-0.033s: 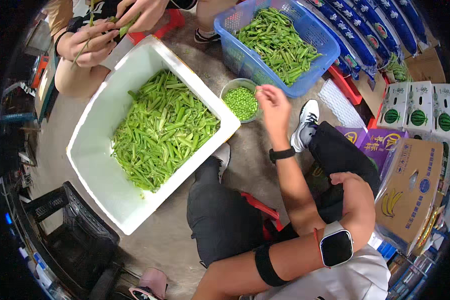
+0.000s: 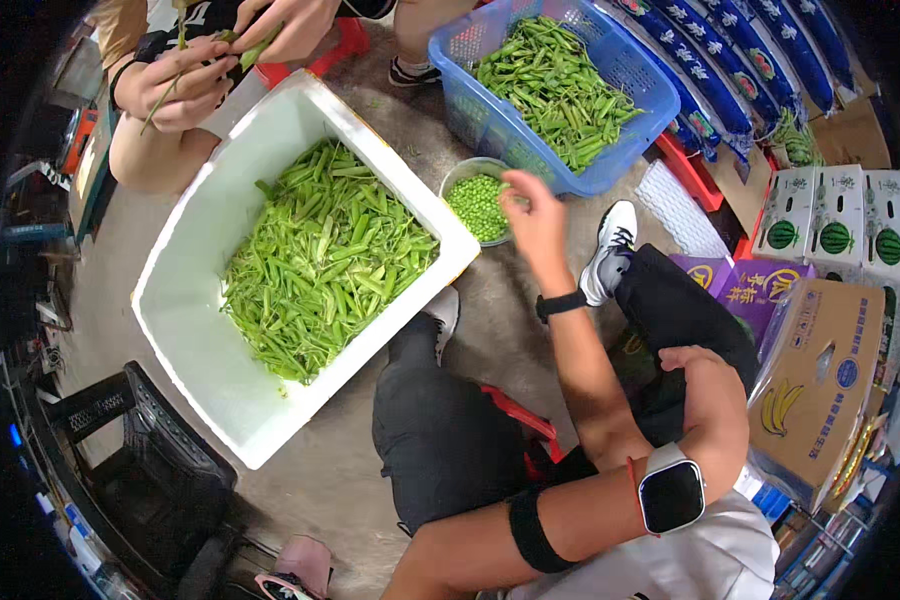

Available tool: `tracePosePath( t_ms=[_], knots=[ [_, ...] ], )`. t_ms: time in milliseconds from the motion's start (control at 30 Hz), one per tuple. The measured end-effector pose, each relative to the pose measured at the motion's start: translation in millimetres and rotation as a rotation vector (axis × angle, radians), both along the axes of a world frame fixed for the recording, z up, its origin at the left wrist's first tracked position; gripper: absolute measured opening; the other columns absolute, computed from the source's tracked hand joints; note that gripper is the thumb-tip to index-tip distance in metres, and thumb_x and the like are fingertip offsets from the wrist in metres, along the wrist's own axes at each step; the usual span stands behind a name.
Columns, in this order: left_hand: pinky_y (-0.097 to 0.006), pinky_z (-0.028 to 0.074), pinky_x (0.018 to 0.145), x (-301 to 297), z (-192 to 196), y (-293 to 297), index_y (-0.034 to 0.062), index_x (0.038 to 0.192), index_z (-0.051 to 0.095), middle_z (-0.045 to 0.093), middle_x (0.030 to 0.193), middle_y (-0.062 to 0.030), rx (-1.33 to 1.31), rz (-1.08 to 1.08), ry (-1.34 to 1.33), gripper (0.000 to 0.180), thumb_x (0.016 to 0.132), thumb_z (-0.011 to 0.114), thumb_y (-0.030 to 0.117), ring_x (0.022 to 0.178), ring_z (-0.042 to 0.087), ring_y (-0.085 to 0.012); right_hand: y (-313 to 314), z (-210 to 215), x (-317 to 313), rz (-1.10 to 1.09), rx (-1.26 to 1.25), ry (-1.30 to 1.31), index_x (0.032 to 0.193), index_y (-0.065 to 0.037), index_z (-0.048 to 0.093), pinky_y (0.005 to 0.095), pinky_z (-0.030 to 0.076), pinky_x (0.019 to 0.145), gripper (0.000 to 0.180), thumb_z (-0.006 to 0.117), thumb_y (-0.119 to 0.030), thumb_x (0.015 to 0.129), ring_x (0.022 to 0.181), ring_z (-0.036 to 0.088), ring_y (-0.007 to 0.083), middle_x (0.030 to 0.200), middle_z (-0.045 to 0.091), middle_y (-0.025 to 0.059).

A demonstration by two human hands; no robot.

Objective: The person picks green pea pods from a basket, removes the peas from the pods, and places the peas into a small bowl while discarding the empty pods into a larger bin.

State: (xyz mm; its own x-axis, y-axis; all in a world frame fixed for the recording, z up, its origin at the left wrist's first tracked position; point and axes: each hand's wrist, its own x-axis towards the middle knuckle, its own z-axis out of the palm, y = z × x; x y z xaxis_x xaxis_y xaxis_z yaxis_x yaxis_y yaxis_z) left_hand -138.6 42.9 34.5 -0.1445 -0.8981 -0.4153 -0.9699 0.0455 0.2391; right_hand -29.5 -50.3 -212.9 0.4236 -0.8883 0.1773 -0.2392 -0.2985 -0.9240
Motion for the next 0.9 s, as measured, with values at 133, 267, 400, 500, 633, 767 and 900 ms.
tracePosePath(
  t_ms=[133,267,400,500,633,767,900],
  knots=[
    [-0.044,0.051,0.079,0,13,-5,-0.0006,0.111,0.064,0.065,0.106,-0.0212,0.0,-0.01,-0.029,0.035,0.077,0.06,0.007,0.096,0.064,-0.0309,-13,-11,-15,0.081,-0.197,0.059,0.097,0.001,0.067,0.0247,0.048,0.072,0.016,0.066,-0.009,0.085,0.081,0.063,0.0151,0.096,0.066,0.0121],
    [-0.046,0.051,0.077,10,0,-6,-0.003,0.105,0.066,0.067,0.101,-0.0181,-0.009,0.022,-0.027,0.033,0.079,0.057,0.014,0.088,0.066,-0.0316,-44,40,-8,0.004,0.117,-0.099,0.105,0.001,0.064,0.0227,0.047,0.064,0.016,0.057,-0.008,0.093,0.075,0.06,0.0101,0.085,0.067,0.0054],
    [-0.039,0.051,0.074,8,8,-6,-0.0003,0.102,0.066,0.068,0.094,-0.0136,0.002,0.241,0.196,0.027,0.082,0.055,0.014,0.081,0.066,-0.0264,-177,4,-1,0.026,-0.108,-0.06,0.107,0.0,0.064,0.0243,0.048,0.063,0.02,0.059,-0.012,0.092,0.072,0.062,0.0131,0.082,0.066,0.0063],
    [-0.035,0.049,0.07,15,1,-22,0.0038,0.097,0.067,0.067,0.088,-0.0089,-0.178,0.305,0.146,0.023,0.078,0.06,0.014,0.079,0.064,-0.0227,-243,-37,-16,0.132,-0.382,0.396,0.113,-0.001,0.062,0.031,0.051,0.067,0.03,0.063,-0.015,0.087,0.074,0.065,0.0218,0.085,0.068,0.0118],
    [-0.04,0.05,0.076,38,-2,-22,0.0015,0.102,0.066,0.066,0.092,-0.0117,-0.163,0.345,0.062,0.027,0.081,0.056,0.016,0.087,0.064,-0.0256,-228,-59,16,0.294,-0.311,0.913,0.121,-0.004,0.059,0.04,0.049,0.086,0.041,0.064,-0.012,0.081,0.098,0.062,0.0335,0.107,0.065,0.0195],
    [-0.042,0.05,0.079,38,-4,-22,0.0006,0.102,0.066,0.065,0.092,-0.012,-0.21,0.332,0.046,0.028,0.083,0.054,0.016,0.085,0.064,-0.0261,-242,-74,6,0.444,-0.433,0.952,0.112,-0.008,0.065,0.0422,0.044,0.097,0.038,0.065,-0.005,0.074,0.113,0.054,0.0378,0.124,0.055,0.0218],
    [-0.037,0.049,0.072,50,-9,-14,0.003,0.1,0.067,0.065,0.09,-0.0095,-0.195,0.361,0.084,0.025,0.082,0.054,0.016,0.082,0.065,-0.0232,-206,-60,32,0.487,-0.388,1.06,0.101,-0.006,0.068,0.0441,0.047,0.088,0.032,0.064,0.001,0.071,0.103,0.058,0.0389,0.111,0.06,0.0225]
  ],
)
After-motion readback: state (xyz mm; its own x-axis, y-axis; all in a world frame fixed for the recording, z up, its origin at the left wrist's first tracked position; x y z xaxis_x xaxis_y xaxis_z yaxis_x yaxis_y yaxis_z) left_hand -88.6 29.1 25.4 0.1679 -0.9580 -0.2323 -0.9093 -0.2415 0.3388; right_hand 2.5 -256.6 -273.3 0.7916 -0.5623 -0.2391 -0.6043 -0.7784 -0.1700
